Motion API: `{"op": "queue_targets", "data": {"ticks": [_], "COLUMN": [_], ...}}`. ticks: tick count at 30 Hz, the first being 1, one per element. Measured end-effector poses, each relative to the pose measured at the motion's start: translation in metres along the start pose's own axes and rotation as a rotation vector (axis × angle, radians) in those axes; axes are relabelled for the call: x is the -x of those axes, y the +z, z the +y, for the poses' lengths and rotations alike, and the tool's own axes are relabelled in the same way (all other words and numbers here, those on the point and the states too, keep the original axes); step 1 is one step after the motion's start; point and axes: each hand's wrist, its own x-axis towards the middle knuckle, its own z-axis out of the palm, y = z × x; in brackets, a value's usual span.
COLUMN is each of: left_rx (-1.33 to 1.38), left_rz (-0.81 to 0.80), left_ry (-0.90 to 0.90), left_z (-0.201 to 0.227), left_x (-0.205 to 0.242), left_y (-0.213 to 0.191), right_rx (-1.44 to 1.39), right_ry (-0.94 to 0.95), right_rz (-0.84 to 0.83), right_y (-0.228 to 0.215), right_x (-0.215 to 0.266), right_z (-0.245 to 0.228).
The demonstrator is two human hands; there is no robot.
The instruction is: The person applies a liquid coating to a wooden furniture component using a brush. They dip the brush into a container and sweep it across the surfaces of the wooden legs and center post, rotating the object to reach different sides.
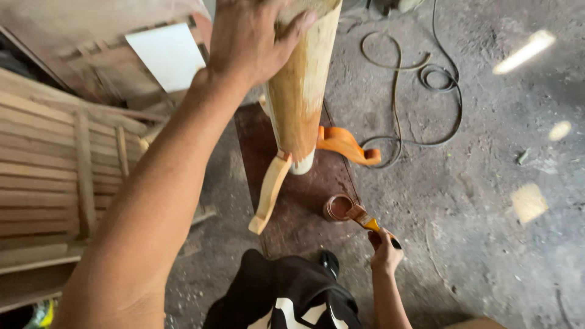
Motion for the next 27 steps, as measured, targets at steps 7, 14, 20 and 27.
{"op": "queue_targets", "data": {"ticks": [7, 14, 20, 27], "left_rx": [0.000, 0.025, 0.067, 0.055], "left_rz": [-0.121, -0.361, -0.288, -0.340], "left_ry": [-0.058, -0.212, -0.197, -0.225], "left_z": [-0.011, -0.007, 0.000, 0.003], "left_x": [-0.005, -0.012, -0.013, -0.016], "left_y": [0.010, 0.000, -0.004, -0.008], "right_rx": [-0.402, -0.150, -0.482, -0.475], "right_ry": [0.037, -0.283, -0.506, -0.190], "right_rz": [-0.389, -0.507, -0.657, -0.512], "right_y": [0.175, 0.344, 0.356, 0.318], "right_x": [0.052, 0.133, 0.158, 0.165], "right_z": [-0.063, -0.184, -0.246, -0.162]}}
